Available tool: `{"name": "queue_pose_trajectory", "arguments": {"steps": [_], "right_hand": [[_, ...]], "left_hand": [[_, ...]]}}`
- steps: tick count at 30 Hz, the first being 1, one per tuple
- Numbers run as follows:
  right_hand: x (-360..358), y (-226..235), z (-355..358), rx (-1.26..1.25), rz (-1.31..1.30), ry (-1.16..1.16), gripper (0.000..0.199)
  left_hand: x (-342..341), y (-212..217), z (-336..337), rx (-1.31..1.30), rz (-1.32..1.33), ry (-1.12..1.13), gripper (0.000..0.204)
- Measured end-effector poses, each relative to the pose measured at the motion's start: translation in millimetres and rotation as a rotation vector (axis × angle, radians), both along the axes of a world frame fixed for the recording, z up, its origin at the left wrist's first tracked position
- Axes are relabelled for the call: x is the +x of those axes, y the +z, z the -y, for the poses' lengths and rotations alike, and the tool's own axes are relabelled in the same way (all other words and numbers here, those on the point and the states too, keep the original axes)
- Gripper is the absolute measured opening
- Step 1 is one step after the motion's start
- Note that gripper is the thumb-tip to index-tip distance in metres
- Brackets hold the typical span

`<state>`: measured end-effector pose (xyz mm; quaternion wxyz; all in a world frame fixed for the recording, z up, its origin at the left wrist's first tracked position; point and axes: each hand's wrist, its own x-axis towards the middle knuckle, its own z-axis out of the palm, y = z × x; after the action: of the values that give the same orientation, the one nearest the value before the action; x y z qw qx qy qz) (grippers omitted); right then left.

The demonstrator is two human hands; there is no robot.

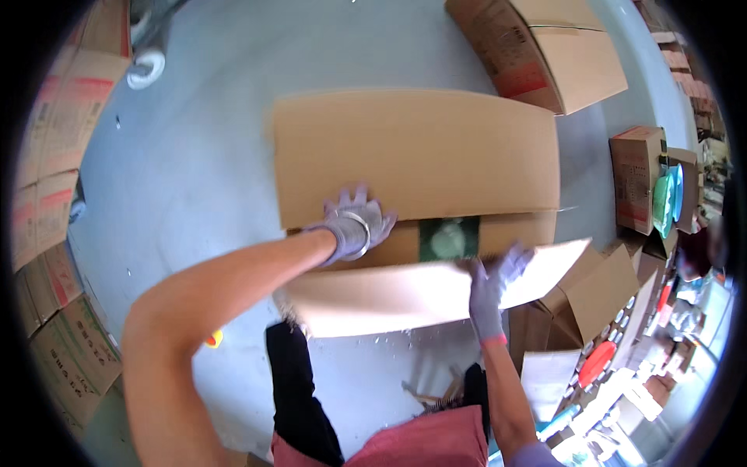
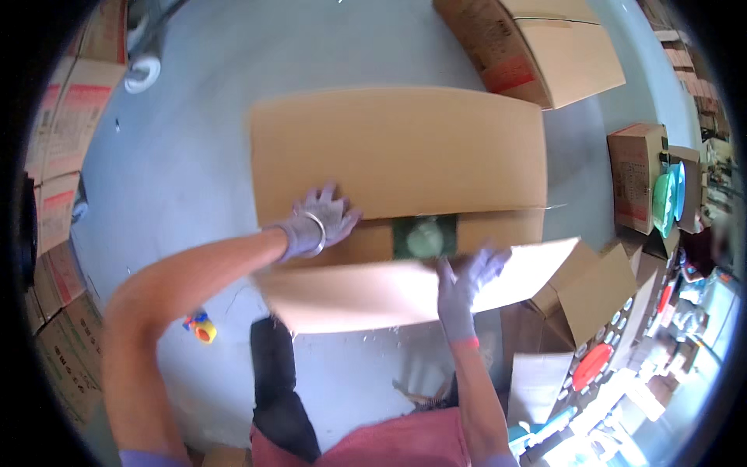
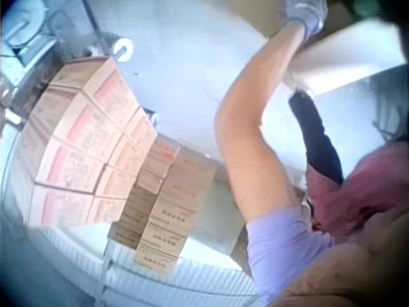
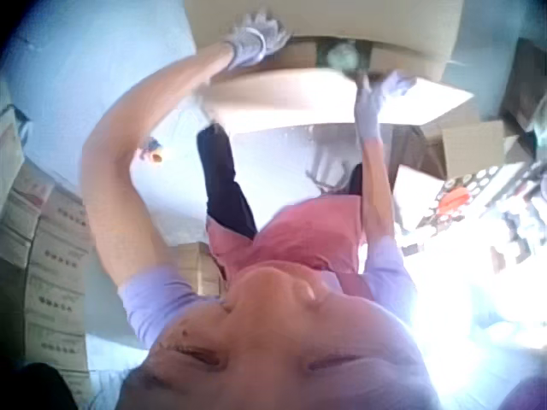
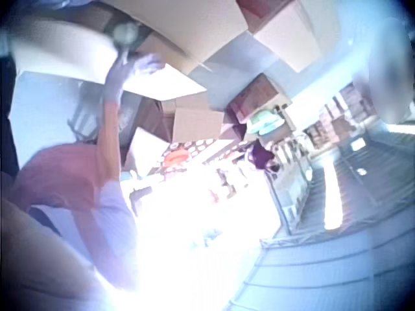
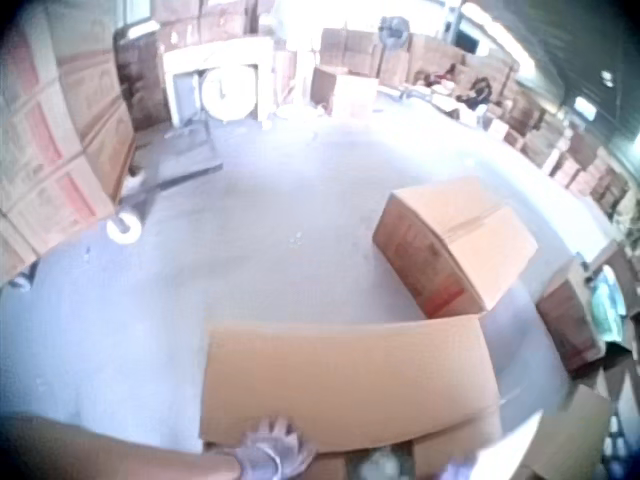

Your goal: The person scoops a dark substance from a green container into small cups using a spoon, then places the cups into a cardboard box. The person also wraps filled containers in plastic and places them into a box.

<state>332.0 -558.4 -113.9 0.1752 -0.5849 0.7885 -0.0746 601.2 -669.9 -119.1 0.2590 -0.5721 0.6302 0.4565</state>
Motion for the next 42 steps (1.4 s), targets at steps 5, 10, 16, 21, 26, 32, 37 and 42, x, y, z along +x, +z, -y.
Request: {"name": "queue_pose_trajectory", "arguments": {"steps": [5, 10, 16, 21, 26, 32, 37, 42], "right_hand": [[62.2, -150.8, 61.0, -0.014, -0.488, 0.357, 0.070], [22.3, -143.3, 86.5, -0.368, -0.286, 0.415, 0.055], [11.0, -138.9, 89.0, -0.464, -0.283, 0.614, 0.051], [-5.2, -167.2, 102.0, -0.392, -0.052, 0.540, 0.056], [-17.1, -164.6, 100.1, -0.305, 0.085, 0.331, 0.054], [-4.2, -155.6, 67.3, -0.324, -0.038, 0.257, 0.055], [39.0, -146.8, 74.0, -0.271, -0.313, 0.321, 0.062], [51.1, -128.8, 74.9, -0.303, -0.212, 0.316, 0.055]], "left_hand": [[141.5, -25.9, -44.0, 0.045, -0.873, 1.106, 0.039], [337.1, -155.9, -298.4, -0.618, -0.319, 1.949, 0.044], [414.0, -243.4, -591.5, 0.027, 0.565, 1.673, 0.067], [499.2, -339.7, -643.2, -0.262, 0.503, 2.079, 0.073], [497.1, -387.2, -633.1, -0.341, 0.897, 2.075, 0.057], [317.8, -236.8, -415.3, -0.187, -0.806, 2.430, 0.052], [197.8, -77.9, -193.1, -0.169, -1.528, 2.005, 0.035], [59.1, -67.2, -51.4, -0.499, -0.904, 1.193, 0.029]]}}
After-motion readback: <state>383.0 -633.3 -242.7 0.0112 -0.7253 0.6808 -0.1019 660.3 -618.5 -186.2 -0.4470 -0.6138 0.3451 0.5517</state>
